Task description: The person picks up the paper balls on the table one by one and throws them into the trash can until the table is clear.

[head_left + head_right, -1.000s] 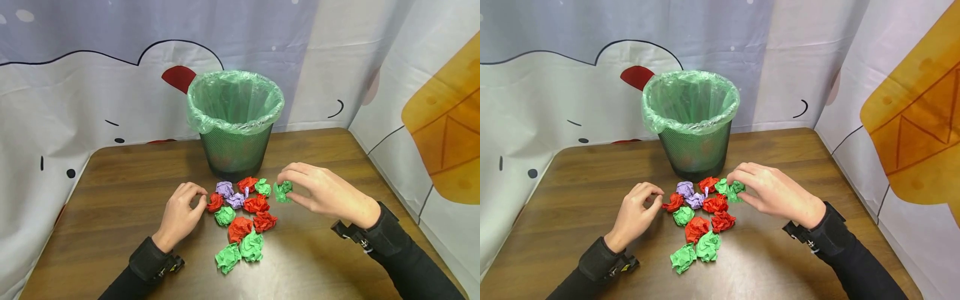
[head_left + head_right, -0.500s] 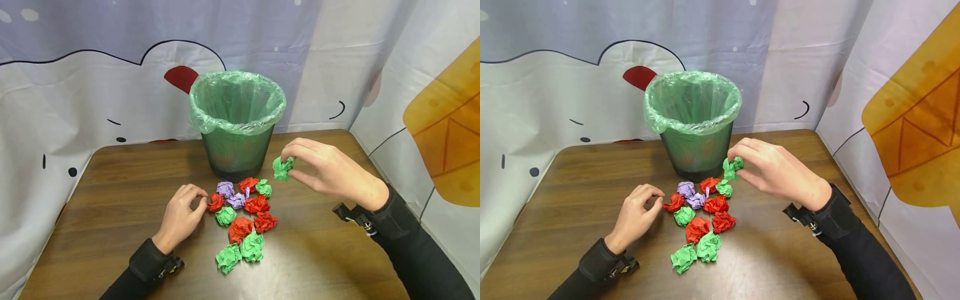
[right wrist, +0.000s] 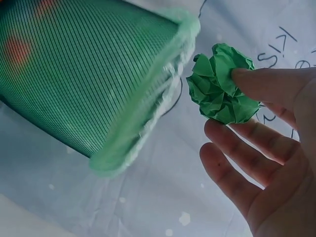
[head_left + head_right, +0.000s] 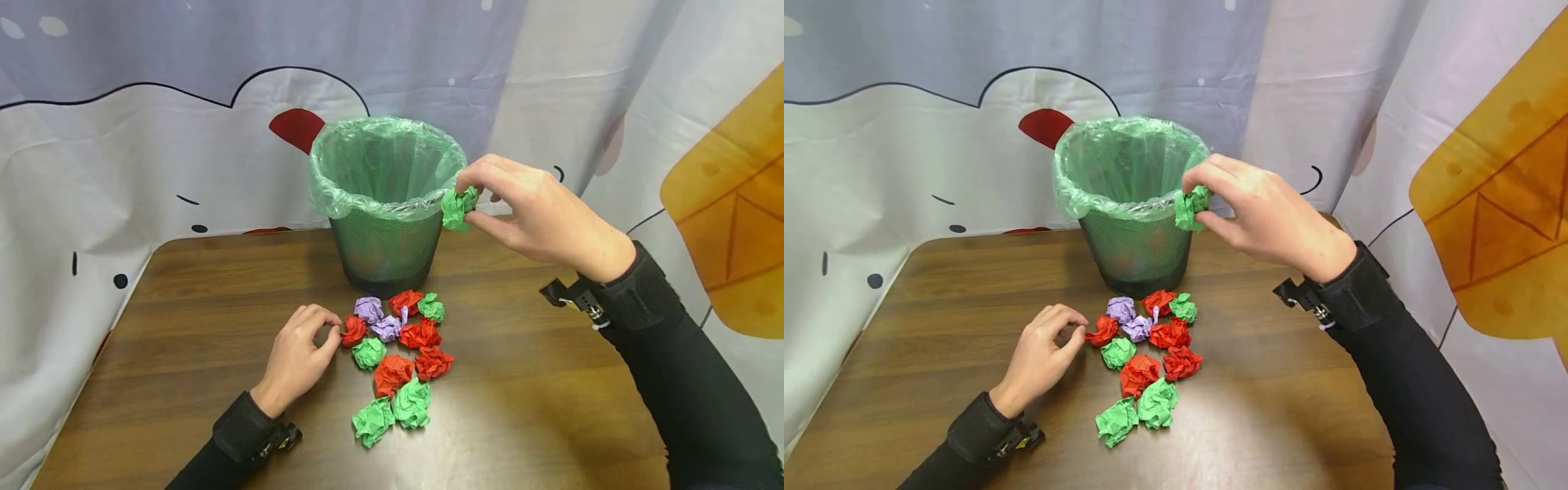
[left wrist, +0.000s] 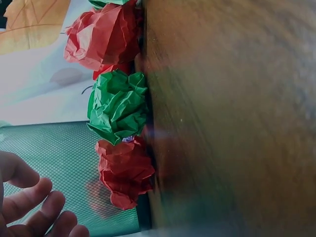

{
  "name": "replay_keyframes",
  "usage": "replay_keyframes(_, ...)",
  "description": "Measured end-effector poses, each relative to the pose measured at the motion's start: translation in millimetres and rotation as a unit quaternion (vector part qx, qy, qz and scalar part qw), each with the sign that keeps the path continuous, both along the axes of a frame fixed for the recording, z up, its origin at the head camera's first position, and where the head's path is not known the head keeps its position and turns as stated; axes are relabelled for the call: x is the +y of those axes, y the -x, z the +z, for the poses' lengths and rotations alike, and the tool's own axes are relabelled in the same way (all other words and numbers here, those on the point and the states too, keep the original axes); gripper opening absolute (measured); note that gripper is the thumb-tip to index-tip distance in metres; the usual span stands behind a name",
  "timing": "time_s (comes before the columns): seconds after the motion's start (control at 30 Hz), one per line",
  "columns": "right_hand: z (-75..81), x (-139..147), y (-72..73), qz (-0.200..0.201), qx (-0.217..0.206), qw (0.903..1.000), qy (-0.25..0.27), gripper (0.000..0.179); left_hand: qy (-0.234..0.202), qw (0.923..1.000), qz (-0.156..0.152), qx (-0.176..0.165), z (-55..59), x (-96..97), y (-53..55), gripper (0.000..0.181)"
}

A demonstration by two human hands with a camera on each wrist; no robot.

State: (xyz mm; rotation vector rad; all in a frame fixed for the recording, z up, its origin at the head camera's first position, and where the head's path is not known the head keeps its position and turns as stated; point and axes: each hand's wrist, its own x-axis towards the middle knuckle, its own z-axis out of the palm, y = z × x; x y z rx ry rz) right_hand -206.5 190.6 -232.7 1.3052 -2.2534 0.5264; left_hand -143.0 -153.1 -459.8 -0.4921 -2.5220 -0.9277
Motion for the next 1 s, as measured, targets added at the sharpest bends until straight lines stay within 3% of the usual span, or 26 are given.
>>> replay_keyframes(0.37, 16.5, -2.2, 32.3, -0.026, -0.005, 0.9992, 0.031, 0.035, 0.004, 1.0000, 0.003, -0.007, -5.1, -1.7, -2.1, 0.008)
replay_keyframes(0.63, 25.5, -17.7, 55.1, -0.059, -0.031, 0.9978, 0.001, 0.032, 0.003, 1.0000, 0.001, -0.005, -8.3, -2.4, -2.7, 0.008)
replay_keyframes(1.0, 34.9, -33.4, 78.2, -0.069, -0.055, 0.9959, -0.022, 0.032, 0.004, 1.0000, 0.002, 0.002, -7.6, -2.4, -3.5, 0.009)
